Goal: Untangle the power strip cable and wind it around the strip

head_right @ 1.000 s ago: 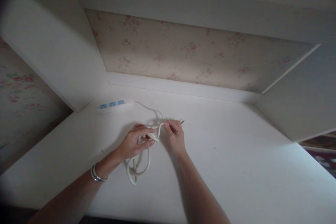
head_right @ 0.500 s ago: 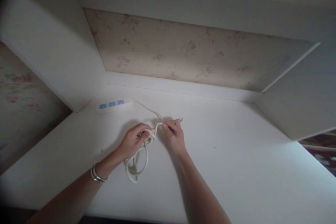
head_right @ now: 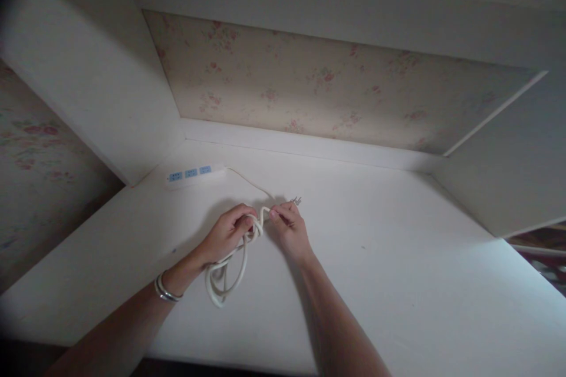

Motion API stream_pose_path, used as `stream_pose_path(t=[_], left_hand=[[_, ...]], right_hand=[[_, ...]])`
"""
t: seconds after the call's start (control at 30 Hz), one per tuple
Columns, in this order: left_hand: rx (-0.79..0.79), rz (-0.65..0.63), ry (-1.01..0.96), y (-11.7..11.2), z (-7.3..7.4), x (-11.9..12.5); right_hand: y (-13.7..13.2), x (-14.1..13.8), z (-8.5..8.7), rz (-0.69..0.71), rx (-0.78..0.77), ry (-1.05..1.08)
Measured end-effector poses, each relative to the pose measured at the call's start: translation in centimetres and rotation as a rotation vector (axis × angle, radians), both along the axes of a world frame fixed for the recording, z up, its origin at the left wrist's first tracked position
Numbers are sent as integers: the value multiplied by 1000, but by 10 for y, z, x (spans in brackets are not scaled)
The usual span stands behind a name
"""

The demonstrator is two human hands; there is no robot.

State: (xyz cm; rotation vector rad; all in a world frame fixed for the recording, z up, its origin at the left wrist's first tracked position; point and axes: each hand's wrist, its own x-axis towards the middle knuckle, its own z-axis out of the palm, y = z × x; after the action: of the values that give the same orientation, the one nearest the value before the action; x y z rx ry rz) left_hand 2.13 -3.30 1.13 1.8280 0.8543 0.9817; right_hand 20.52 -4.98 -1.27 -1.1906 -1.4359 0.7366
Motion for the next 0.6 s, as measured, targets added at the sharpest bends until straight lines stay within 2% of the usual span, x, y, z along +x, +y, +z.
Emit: stream_pose_path(t=[0.17,0.43,0.6], left_hand=[[115,21,28,-3,-1,1],[88,-64,119,-9,-1,1],[144,-31,164,-8,-4,1]], right_hand=[[2,-10,-5,-18,0,-48],[0,-13,-8,-56,-39,108],[-2,-11,-2,-12,12,126]])
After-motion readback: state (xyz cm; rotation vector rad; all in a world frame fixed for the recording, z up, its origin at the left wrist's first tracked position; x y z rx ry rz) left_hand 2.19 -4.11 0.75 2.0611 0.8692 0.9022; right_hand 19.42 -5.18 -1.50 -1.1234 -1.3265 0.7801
